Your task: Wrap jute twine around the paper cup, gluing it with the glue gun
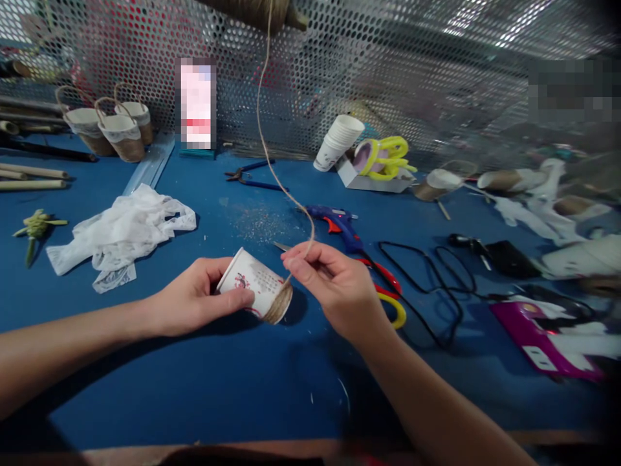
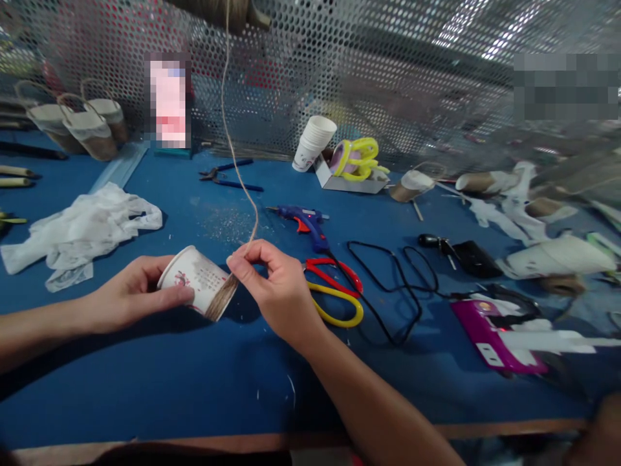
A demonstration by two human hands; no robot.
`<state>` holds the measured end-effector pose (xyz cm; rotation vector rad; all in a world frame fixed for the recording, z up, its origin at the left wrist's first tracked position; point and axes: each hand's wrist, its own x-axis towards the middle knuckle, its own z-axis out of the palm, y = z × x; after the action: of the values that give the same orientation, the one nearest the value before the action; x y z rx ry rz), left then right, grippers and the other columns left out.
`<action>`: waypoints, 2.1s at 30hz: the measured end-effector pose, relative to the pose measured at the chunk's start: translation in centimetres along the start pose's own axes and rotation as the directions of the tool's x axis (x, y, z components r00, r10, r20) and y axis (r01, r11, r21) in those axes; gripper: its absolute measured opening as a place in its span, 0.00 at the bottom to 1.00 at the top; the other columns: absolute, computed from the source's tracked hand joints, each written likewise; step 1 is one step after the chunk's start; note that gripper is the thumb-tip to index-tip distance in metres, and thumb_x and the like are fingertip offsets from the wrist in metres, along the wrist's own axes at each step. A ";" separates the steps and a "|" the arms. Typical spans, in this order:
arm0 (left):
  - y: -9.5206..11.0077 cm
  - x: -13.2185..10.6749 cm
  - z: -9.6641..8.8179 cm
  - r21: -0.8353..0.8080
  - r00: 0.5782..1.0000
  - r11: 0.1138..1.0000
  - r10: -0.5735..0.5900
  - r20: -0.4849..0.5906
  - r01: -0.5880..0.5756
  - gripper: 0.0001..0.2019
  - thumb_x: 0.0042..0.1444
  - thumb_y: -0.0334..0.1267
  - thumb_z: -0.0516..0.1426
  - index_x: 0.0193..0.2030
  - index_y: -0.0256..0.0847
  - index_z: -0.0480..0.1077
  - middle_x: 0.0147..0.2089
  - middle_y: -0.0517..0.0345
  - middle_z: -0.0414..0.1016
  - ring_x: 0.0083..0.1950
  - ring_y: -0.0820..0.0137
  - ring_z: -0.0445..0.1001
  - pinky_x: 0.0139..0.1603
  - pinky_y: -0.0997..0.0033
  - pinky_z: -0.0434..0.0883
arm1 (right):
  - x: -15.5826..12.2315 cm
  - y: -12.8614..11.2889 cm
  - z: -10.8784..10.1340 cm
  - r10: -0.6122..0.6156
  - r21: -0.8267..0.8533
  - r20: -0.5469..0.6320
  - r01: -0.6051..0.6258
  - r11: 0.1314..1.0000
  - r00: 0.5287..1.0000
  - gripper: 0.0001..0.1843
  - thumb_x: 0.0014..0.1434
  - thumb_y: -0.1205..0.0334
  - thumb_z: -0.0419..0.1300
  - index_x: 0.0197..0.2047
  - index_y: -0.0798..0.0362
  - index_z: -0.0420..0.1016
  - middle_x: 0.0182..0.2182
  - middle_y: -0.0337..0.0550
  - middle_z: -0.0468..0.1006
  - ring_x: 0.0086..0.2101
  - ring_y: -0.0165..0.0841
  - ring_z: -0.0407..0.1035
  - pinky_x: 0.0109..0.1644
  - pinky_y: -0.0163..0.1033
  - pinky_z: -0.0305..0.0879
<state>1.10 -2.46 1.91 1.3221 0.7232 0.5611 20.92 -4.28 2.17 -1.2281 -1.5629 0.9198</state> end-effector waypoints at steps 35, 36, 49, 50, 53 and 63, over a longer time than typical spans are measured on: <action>-0.8 -0.9 -0.4 0.496 0.905 0.761 0.394 0.158 -0.418 0.04 0.54 0.30 0.53 0.34 0.34 0.69 0.25 0.59 0.70 0.24 0.76 0.63 0.24 0.79 0.62 | 0.1 -0.6 0.4 0.236 -0.111 0.162 -0.220 0.969 0.958 0.11 0.57 0.55 0.52 0.30 0.54 0.66 0.25 0.39 0.69 0.25 0.27 0.62 0.28 0.36 0.59; -0.8 -0.8 -0.5 0.501 0.897 0.748 0.409 0.169 -0.435 0.03 0.54 0.29 0.53 0.34 0.34 0.69 0.25 0.59 0.70 0.24 0.76 0.64 0.24 0.79 0.63 | 0.1 -0.7 0.4 0.224 -0.145 0.156 -0.202 0.969 0.962 0.11 0.57 0.55 0.52 0.31 0.54 0.66 0.24 0.39 0.69 0.24 0.27 0.61 0.27 0.36 0.59; 0.1 0.0 -0.2 0.093 0.998 0.996 -0.011 0.061 0.005 0.10 0.50 0.36 0.58 0.39 0.34 0.70 0.35 0.54 0.76 0.31 0.73 0.71 0.34 0.75 0.67 | -0.2 0.0 1.1 0.093 -0.219 0.092 -0.071 0.973 0.991 0.10 0.59 0.56 0.51 0.29 0.52 0.62 0.23 0.36 0.62 0.23 0.26 0.57 0.26 0.35 0.56; 0.1 0.2 -0.1 -0.009 0.995 0.996 -0.093 0.019 0.094 0.10 0.50 0.38 0.58 0.37 0.33 0.70 0.34 0.54 0.76 0.31 0.73 0.71 0.34 0.75 0.67 | -0.3 0.0 1.2 0.083 -0.251 0.091 -0.057 0.966 0.992 0.10 0.59 0.56 0.51 0.29 0.52 0.62 0.23 0.36 0.62 0.23 0.27 0.57 0.26 0.35 0.56; 0.2 0.6 0.1 -0.230 0.964 0.943 -0.259 -0.059 0.240 0.09 0.49 0.38 0.59 0.31 0.32 0.70 0.30 0.55 0.76 0.29 0.73 0.71 0.33 0.74 0.67 | -0.4 0.2 1.6 0.052 -0.314 0.115 -0.013 0.949 0.992 0.09 0.59 0.57 0.50 0.30 0.52 0.62 0.24 0.37 0.62 0.23 0.27 0.57 0.27 0.36 0.56; -0.4 0.9 -0.3 -0.166 0.976 0.972 -0.188 -0.106 0.169 0.06 0.49 0.35 0.58 0.30 0.33 0.70 0.28 0.59 0.75 0.27 0.75 0.69 0.33 0.76 0.65 | 0.3 -0.4 1.4 -0.179 -0.309 0.069 0.191 0.932 0.981 0.10 0.57 0.63 0.55 0.25 0.50 0.59 0.27 0.39 0.65 0.30 0.30 0.62 0.36 0.38 0.60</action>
<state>1.52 -1.67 1.38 1.0718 0.8715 0.5444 19.47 -4.14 2.20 -1.2577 -1.8746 0.5901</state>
